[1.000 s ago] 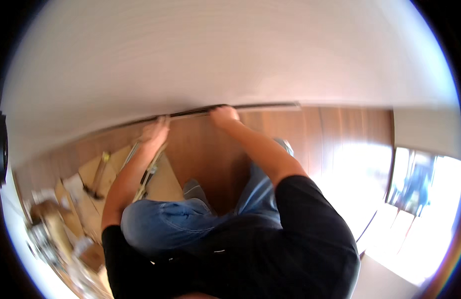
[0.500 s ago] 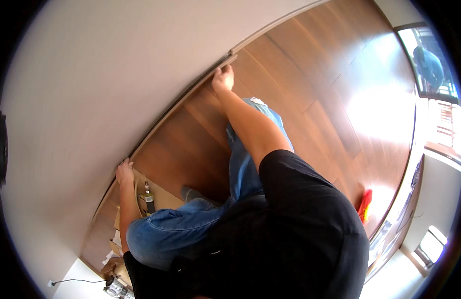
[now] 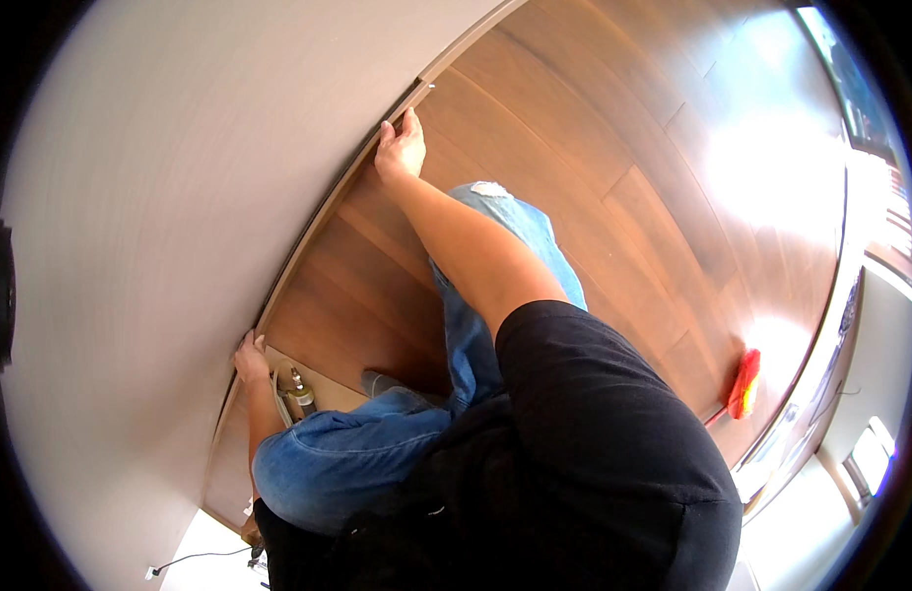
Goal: The person cuts a piece of wood using a miter saw on a balcony, carries it inside, and attaches it to the wall at the floor level using a hammer and a pneumatic nail gun.
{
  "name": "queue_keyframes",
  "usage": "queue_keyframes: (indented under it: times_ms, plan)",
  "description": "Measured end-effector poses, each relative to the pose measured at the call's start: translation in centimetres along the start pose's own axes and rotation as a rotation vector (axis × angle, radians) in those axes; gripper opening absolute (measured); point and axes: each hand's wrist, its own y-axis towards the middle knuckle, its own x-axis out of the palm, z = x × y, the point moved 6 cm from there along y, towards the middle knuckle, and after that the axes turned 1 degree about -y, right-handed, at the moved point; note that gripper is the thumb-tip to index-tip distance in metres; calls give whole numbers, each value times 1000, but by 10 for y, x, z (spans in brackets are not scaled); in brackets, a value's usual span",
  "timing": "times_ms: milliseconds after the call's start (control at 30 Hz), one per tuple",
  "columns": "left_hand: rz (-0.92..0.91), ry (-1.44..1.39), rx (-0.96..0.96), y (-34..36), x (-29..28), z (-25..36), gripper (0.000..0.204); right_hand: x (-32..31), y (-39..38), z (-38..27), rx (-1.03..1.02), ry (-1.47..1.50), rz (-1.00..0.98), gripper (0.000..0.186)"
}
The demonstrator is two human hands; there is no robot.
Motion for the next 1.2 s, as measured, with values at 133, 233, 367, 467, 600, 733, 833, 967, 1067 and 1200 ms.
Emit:
queue_keyframes:
  times_ms: [133, 233, 367, 467, 600, 733, 833, 967, 1067, 1200]
  plan:
    - [31, 41, 36, -1, 5, -28, 36, 8, -6, -13, -102, -16, 32, 56]
    - [33, 15, 37, -2, 6, -21, 35, 7, -4, -11, -100, -17, -7, 57]
    - [12, -21, 13, -6, 5, -10, 34, 0, -6, -9, -130, -61, 14, 58]
    - [51, -54, 31, -8, 4, -21, 33, 5, -7, -14, -144, -74, 8, 59]
    - [31, -53, 33, -5, 8, -18, 33, 3, -4, -11, -155, -119, 21, 59]
    - [39, 3, 68, -6, 10, -22, 34, 2, -4, -16, -141, -98, -31, 59]
    - [55, -15, 106, -8, 9, -25, 34, -2, -9, -25, -43, -52, -142, 58]
    - [17, 2, 97, -5, 12, -19, 33, -1, -3, -17, -133, -117, -34, 57]
    - [19, 2, 112, -8, 11, -23, 32, 3, -7, -17, -98, -61, -122, 58]
    - [30, 23, 95, -4, 10, -16, 32, 4, -1, -11, -110, -80, -78, 59]
